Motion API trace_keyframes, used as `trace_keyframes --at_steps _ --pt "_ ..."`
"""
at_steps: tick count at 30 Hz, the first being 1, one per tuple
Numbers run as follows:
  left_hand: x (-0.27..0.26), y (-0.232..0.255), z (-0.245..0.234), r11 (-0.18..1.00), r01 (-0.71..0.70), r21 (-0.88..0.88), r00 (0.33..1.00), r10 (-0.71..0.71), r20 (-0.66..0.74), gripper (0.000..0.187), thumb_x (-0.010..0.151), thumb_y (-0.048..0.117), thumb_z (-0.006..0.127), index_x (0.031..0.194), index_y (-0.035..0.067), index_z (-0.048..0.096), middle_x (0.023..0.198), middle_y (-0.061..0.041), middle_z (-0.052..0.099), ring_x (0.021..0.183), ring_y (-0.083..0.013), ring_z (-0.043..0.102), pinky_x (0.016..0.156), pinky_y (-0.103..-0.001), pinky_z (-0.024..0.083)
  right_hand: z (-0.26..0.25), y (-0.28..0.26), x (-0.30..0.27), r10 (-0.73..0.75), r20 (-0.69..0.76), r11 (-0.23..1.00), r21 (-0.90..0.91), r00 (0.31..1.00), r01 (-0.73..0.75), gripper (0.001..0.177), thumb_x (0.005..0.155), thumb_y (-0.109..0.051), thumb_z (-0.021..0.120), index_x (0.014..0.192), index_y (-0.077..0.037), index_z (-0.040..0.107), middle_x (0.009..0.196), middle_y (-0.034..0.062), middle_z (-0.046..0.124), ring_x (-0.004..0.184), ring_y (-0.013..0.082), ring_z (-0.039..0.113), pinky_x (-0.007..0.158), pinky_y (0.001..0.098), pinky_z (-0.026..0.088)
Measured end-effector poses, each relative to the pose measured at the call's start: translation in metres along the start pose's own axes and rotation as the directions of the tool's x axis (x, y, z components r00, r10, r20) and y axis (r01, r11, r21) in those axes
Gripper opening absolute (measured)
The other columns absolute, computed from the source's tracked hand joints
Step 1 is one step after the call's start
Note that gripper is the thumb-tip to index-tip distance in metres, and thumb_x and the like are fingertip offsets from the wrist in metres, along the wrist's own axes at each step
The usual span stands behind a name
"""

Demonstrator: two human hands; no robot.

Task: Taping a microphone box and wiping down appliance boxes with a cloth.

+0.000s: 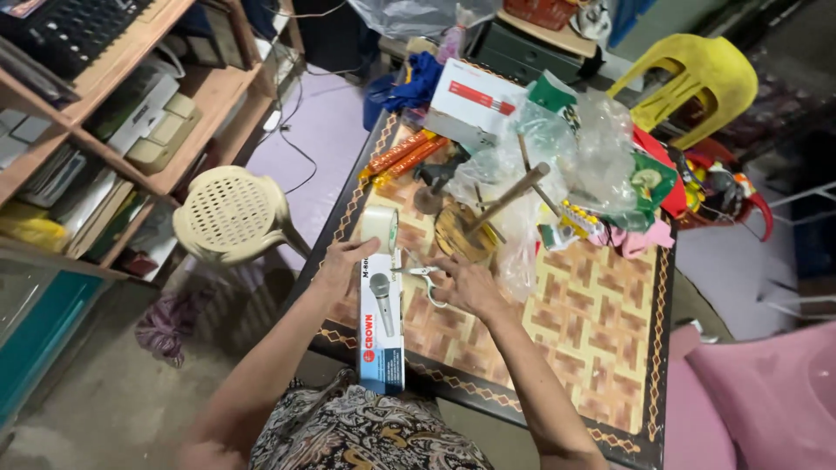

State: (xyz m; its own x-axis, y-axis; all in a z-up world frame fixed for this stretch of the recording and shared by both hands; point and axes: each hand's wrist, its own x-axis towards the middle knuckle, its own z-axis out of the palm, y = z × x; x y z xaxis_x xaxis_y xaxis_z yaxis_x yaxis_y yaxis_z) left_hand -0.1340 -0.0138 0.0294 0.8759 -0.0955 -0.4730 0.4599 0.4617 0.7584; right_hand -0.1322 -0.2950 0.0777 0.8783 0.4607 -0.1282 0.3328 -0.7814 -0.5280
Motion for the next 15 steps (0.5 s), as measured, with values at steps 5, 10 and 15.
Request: trace_keyframes --at_steps 5,10,15 --pt "0.001 0.004 -0.008 0.960 -0.157 0.233 0.986 0.141 0.086 0.038 0.085 0.027 0.077 0.110 -0.002 0.078 0.100 -0.007 0.078 0.092 -0.0129 0.069 0.085 -0.026 0.052 0.004 -0.001 0.025 -0.033 0.031 0.999 -0.031 0.999 0.034 0.056 0.073 -0.032 0.074 0.127 -0.019 0.068 0.112 0.0110 0.067 0.094 0.0329 0.069 0.085 0.0449 0.056" --pt "0.023 -0.009 -0.019 0.964 -0.207 0.168 0.951 0.159 0.265 0.035 0.079 0.015 0.078 0.111 -0.001 0.077 0.104 -0.007 0.079 0.097 -0.0129 0.072 0.090 -0.026 0.053 0.006 0.001 0.036 -0.014 0.077 0.998 -0.059 0.997 0.018 0.060 0.070 -0.033 0.075 0.128 -0.018 0.066 0.115 0.0109 0.068 0.094 0.0334 0.068 0.085 0.0450 0.055" --pt "0.029 -0.020 -0.011 0.884 -0.239 0.403 0.971 0.230 0.072 0.028 0.081 0.000 0.079 0.110 0.000 0.079 0.100 -0.006 0.079 0.090 -0.0129 0.071 0.086 -0.027 0.054 0.011 0.008 0.042 -0.097 0.054 0.992 -0.075 0.994 0.101 0.058 0.072 -0.032 0.079 0.126 -0.017 0.067 0.116 0.0111 0.067 0.099 0.0346 0.067 0.085 0.0457 0.054"
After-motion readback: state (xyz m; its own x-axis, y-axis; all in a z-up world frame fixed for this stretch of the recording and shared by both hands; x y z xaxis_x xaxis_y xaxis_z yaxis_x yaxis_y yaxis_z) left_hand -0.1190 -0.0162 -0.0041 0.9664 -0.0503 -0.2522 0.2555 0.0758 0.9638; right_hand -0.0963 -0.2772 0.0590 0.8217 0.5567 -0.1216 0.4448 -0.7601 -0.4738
